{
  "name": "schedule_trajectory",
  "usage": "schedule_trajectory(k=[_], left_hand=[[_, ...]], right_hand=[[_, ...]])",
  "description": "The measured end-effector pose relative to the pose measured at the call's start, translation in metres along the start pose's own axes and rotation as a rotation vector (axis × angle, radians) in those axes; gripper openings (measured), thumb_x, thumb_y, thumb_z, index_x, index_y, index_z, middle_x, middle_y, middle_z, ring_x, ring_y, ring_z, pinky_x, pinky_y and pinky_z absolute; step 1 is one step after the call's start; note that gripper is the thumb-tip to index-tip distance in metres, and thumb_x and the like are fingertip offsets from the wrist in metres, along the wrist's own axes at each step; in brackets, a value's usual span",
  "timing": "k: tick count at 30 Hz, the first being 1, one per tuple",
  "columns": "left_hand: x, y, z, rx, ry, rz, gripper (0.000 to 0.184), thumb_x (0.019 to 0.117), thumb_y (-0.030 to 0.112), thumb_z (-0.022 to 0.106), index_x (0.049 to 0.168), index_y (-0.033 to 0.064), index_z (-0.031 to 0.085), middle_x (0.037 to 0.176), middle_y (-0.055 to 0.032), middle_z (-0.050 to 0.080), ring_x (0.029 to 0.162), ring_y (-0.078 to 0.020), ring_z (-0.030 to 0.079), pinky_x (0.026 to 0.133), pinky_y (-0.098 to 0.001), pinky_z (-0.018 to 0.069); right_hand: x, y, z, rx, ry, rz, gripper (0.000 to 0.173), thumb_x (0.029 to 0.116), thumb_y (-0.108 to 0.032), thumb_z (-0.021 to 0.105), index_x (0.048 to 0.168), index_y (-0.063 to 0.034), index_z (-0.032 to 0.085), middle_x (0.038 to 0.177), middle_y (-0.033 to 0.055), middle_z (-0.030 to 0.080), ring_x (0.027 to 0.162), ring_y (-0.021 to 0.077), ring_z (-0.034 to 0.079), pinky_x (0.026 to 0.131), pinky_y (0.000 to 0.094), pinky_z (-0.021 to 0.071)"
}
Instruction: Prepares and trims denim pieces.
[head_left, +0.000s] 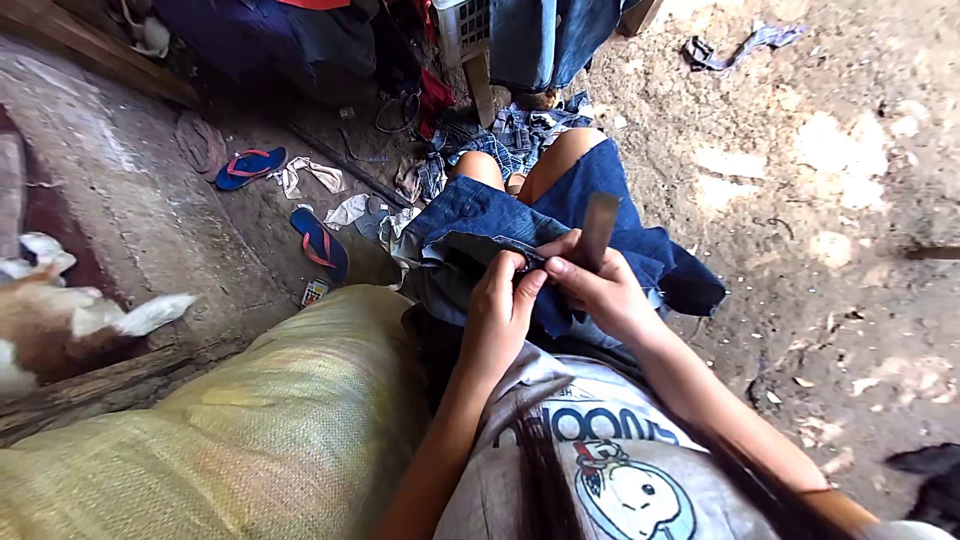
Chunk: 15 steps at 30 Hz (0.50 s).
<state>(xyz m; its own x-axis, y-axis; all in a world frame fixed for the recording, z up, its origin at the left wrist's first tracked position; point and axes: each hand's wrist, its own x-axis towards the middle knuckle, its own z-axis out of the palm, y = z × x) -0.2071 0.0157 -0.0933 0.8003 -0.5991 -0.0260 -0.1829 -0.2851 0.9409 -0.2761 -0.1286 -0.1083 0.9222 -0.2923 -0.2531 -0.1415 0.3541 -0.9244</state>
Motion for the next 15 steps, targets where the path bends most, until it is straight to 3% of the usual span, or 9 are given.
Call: schedule_trajectory(k=[3, 6, 8, 10, 12, 14, 15], left_hand=[[0.000, 0.002, 0.002, -0.073, 0.097, -0.053, 0.017, 0.0985, 0.009, 0.065, 0.109, -0.0034, 0.059, 0.090, -0.0061, 0.064, 0.077, -0.0023, 0.062, 0.073, -0.0182, 0.0542], [-0.002, 0.005, 0.000, -0.090, 0.188, -0.110, 0.023, 0.0952, 0.007, 0.069, 0.116, -0.0032, 0.064, 0.099, -0.0065, 0.070, 0.078, -0.0007, 0.065, 0.072, -0.0169, 0.0551], [-0.003, 0.007, -0.001, -0.121, 0.224, -0.138, 0.023, 0.0931, 0.004, 0.070, 0.115, -0.0032, 0.067, 0.098, -0.0054, 0.071, 0.075, 0.0007, 0.064, 0.071, -0.0159, 0.0548], [-0.004, 0.008, -0.002, -0.174, 0.251, -0.160, 0.022, 0.0915, 0.002, 0.071, 0.112, -0.0031, 0.069, 0.097, -0.0046, 0.073, 0.077, 0.0002, 0.065, 0.072, -0.0168, 0.0562], [-0.003, 0.007, -0.003, -0.239, 0.261, -0.171, 0.020, 0.0909, -0.001, 0.071, 0.111, -0.0028, 0.070, 0.098, -0.0037, 0.073, 0.082, -0.0016, 0.068, 0.077, -0.0193, 0.0581], [-0.003, 0.005, -0.003, -0.318, 0.264, -0.191, 0.019, 0.0907, -0.002, 0.070, 0.110, -0.0015, 0.071, 0.098, -0.0024, 0.073, 0.086, -0.0033, 0.069, 0.080, -0.0219, 0.0589], [-0.003, 0.005, -0.003, -0.361, 0.265, -0.209, 0.019, 0.0905, -0.003, 0.069, 0.110, -0.0011, 0.071, 0.097, -0.0018, 0.073, 0.085, -0.0035, 0.069, 0.080, -0.0225, 0.0588]], right_hand=[[0.003, -0.011, 0.003, 0.223, 0.027, 0.081, 0.017, 0.0952, -0.007, 0.059, 0.090, -0.0216, 0.066, 0.057, -0.0101, 0.051, 0.043, -0.0046, 0.037, 0.041, 0.0120, 0.0303], [0.007, -0.020, 0.003, 0.224, 0.002, 0.029, 0.018, 0.0973, -0.009, 0.055, 0.090, -0.0224, 0.064, 0.059, -0.0105, 0.049, 0.044, -0.0046, 0.036, 0.041, 0.0113, 0.0302], [0.008, -0.018, -0.001, 0.085, -0.052, -0.066, 0.009, 0.1002, -0.022, 0.057, 0.106, -0.0246, 0.063, 0.064, -0.0132, 0.050, 0.047, -0.0060, 0.038, 0.043, 0.0106, 0.0316], [0.006, -0.008, -0.008, -0.227, -0.096, -0.233, 0.038, 0.1026, -0.044, 0.053, 0.129, -0.0178, 0.054, 0.073, -0.0134, 0.050, 0.056, -0.0066, 0.041, 0.051, 0.0115, 0.0356], [-0.001, 0.002, -0.017, -0.520, -0.120, -0.326, 0.068, 0.1040, -0.063, 0.035, 0.146, -0.0095, 0.044, 0.086, -0.0032, 0.059, 0.069, 0.0000, 0.052, 0.062, 0.0205, 0.0459], [-0.012, 0.009, -0.022, -0.658, -0.145, -0.333, 0.074, 0.1050, -0.063, 0.028, 0.151, -0.0072, 0.041, 0.097, 0.0059, 0.065, 0.082, 0.0078, 0.061, 0.073, 0.0299, 0.0531], [-0.016, 0.012, -0.023, -0.692, -0.156, -0.343, 0.071, 0.1063, -0.060, 0.030, 0.151, -0.0065, 0.041, 0.095, 0.0076, 0.064, 0.082, 0.0099, 0.060, 0.074, 0.0308, 0.0529]])
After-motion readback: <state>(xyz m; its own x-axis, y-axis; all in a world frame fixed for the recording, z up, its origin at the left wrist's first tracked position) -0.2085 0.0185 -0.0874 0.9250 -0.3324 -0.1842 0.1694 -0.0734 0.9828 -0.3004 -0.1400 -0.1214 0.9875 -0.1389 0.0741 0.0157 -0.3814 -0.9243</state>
